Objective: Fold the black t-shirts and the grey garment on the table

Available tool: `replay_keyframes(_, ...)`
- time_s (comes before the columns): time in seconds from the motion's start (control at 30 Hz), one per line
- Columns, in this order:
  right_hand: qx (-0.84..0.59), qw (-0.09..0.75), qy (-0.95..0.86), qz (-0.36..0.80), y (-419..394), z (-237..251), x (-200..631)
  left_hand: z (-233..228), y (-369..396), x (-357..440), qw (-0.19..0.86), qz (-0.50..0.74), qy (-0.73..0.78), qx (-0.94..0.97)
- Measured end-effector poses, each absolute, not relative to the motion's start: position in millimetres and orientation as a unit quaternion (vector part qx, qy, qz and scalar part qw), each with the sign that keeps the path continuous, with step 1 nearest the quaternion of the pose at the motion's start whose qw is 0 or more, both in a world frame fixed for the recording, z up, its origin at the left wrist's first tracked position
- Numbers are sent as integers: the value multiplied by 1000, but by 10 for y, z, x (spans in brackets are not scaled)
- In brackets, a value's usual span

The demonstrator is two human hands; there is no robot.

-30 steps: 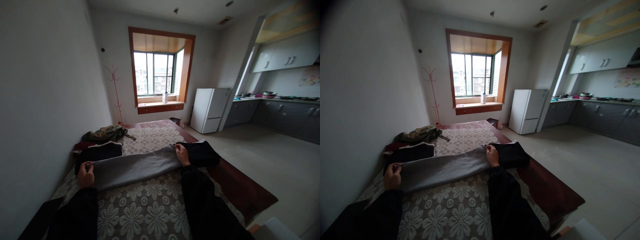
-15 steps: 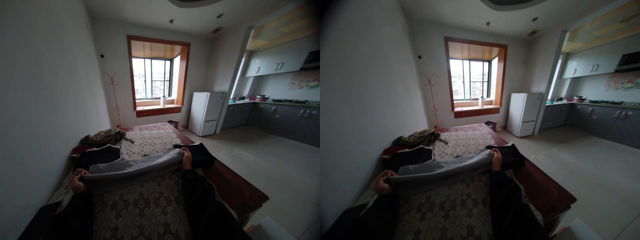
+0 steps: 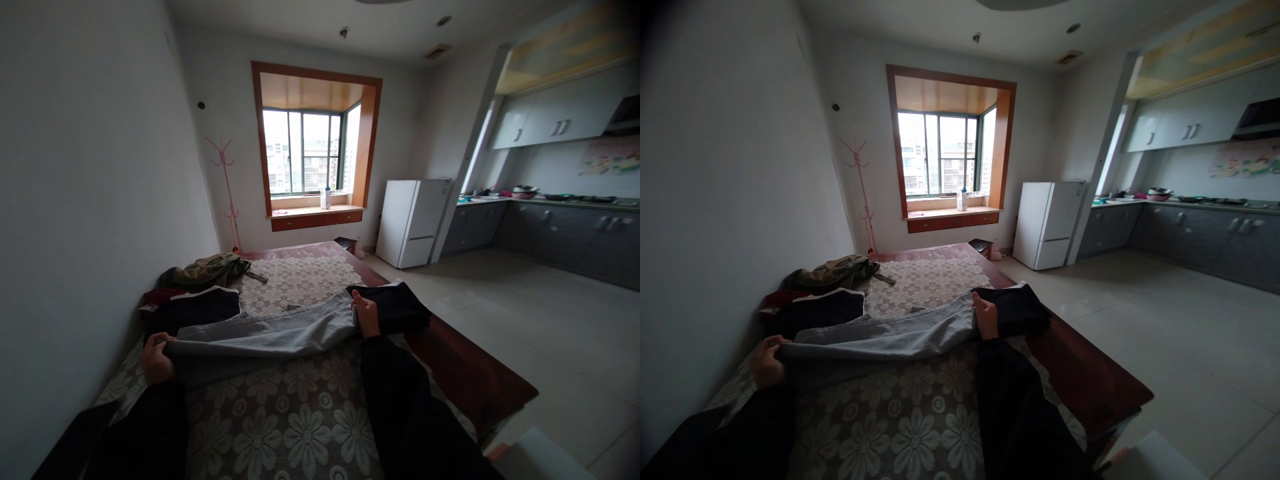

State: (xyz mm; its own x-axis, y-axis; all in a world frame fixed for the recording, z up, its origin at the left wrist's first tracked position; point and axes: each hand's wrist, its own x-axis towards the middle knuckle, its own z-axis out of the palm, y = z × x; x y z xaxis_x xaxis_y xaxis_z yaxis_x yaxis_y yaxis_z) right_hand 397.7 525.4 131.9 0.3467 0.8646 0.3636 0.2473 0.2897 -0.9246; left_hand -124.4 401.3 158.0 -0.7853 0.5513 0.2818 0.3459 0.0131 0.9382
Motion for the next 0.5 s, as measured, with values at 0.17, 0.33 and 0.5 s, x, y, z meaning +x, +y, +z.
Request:
replay_keyframes(0.17, -548, 617, -524, 213, 5309, 1322, 3982, 1574, 4020, -1205, 69, 556, 767, 315)
replay_keyframes(0.33, -547, 588, -568, 180, 5354, 1300, 3926, 1530, 4064, -1171, 53, 491, 802, 335)
replay_keyframes(0.5, -605, 492, -610, 139, 5395, 1213, 3899, 1492, 4078, -1204, 13, 468, 792, 392)
